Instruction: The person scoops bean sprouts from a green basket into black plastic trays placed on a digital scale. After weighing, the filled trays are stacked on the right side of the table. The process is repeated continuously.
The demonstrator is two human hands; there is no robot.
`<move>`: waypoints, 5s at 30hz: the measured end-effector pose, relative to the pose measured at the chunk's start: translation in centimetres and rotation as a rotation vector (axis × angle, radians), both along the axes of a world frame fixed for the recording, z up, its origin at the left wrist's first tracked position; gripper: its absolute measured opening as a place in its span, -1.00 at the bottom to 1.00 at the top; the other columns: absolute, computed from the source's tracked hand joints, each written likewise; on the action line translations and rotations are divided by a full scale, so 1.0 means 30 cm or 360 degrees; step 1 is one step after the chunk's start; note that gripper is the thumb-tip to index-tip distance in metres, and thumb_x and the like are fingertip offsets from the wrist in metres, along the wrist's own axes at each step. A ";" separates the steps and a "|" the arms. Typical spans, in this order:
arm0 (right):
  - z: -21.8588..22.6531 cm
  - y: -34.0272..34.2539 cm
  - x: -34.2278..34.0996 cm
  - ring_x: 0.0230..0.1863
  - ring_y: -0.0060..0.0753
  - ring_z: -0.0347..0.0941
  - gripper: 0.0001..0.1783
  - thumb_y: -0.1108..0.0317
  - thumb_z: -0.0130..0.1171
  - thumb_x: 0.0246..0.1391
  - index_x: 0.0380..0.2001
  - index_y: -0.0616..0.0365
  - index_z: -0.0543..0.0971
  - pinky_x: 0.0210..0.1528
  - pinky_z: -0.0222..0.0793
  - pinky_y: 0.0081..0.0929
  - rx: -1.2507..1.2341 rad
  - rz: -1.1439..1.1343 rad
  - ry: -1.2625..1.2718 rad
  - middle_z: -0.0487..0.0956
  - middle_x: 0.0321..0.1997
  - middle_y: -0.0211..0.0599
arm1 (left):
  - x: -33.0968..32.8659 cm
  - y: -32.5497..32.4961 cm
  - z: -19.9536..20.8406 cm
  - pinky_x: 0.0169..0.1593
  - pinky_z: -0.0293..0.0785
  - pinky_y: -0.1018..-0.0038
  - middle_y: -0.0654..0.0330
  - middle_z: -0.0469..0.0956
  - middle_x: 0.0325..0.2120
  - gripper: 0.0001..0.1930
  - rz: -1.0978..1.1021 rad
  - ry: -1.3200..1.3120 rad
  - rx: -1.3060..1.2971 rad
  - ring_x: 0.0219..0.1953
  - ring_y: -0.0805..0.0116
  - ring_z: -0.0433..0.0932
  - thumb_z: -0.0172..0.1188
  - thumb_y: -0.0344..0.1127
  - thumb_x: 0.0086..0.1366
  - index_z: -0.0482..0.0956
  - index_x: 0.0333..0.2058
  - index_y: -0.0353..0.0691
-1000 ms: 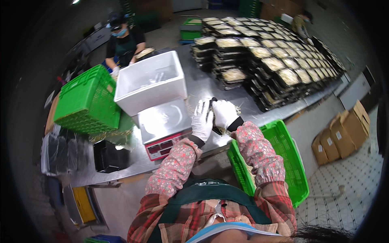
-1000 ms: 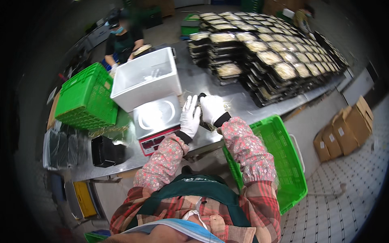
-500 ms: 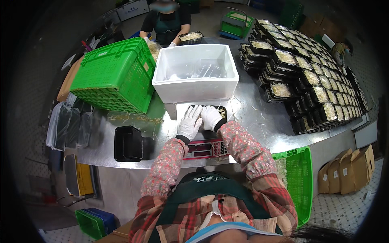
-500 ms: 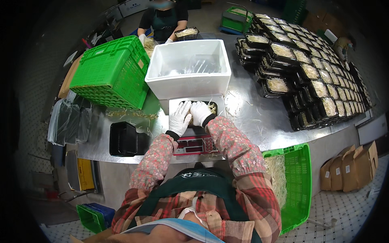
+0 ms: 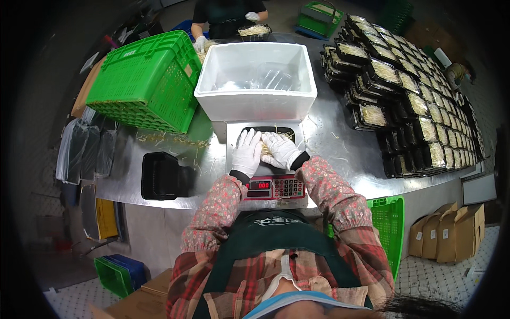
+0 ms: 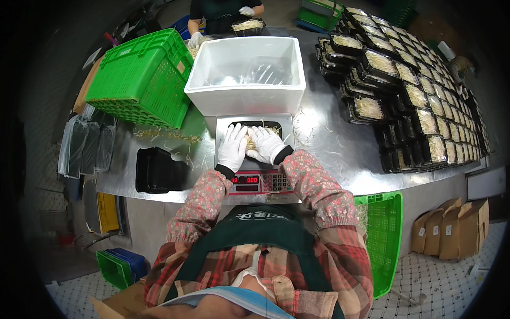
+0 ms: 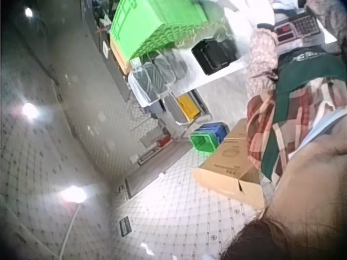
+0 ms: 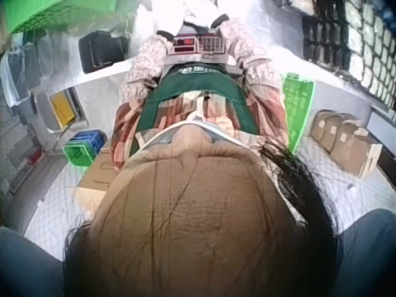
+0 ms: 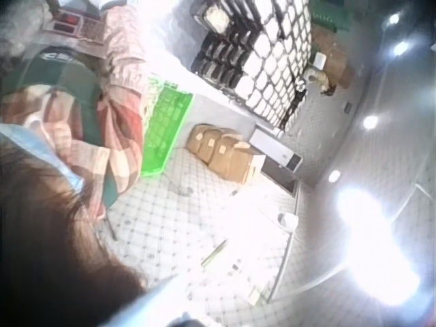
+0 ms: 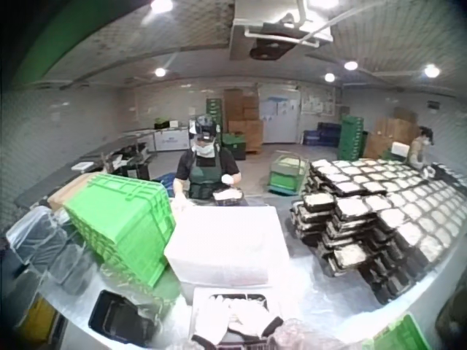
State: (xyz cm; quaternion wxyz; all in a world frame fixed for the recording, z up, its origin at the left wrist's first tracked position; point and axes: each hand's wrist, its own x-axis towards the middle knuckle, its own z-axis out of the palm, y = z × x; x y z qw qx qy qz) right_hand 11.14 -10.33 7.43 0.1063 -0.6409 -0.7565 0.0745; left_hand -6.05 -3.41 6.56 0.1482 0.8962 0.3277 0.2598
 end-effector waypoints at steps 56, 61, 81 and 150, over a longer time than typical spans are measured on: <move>0.222 0.039 0.126 -0.21 -0.12 0.56 -0.82 0.18 0.20 0.11 -0.32 0.01 0.67 -0.10 0.47 -0.27 0.0279 0.0033 0.0469 0.63 -0.33 -0.28 | -0.216 -0.027 0.071 0.44 -0.13 0.33 -0.04 -0.07 0.42 -0.12 0.0087 -0.1288 -0.1246 0.46 0.20 -0.09 0.23 -0.51 0.24 -0.13 0.41 -0.30; 0.298 -0.008 0.132 -0.06 -0.13 0.54 -0.64 0.16 0.21 0.10 -0.01 -0.08 0.62 -0.01 0.45 -0.22 0.0015 0.0013 0.0239 0.60 -0.09 -0.26 | -0.284 -0.061 0.089 0.43 -0.07 0.34 -0.05 0.02 0.39 -0.22 0.0149 -0.1050 -0.1156 0.44 0.19 -0.01 0.19 -0.45 0.28 -0.03 0.39 -0.32; -0.006 0.021 0.124 -0.06 0.11 0.48 -0.55 0.29 0.00 0.16 0.08 0.29 0.41 0.03 0.40 -0.14 0.0167 0.0084 0.0395 0.53 -0.09 0.09 | 0.103 -0.055 0.045 0.19 0.24 0.11 0.03 0.50 0.02 -0.47 0.0028 0.0368 0.0324 0.06 0.07 0.44 0.05 -0.17 0.28 0.35 0.20 -0.25; 0.156 0.009 0.144 -0.15 -0.19 0.55 -0.77 0.27 0.24 0.09 -0.20 0.10 0.66 -0.01 0.43 -0.32 0.0421 -0.0097 0.0560 0.65 -0.24 -0.22 | -0.289 -0.050 0.205 0.29 0.24 0.42 0.10 0.42 0.17 -0.57 0.0371 -0.1431 -0.1043 0.20 0.30 0.39 0.06 -0.41 0.41 0.33 0.23 -0.35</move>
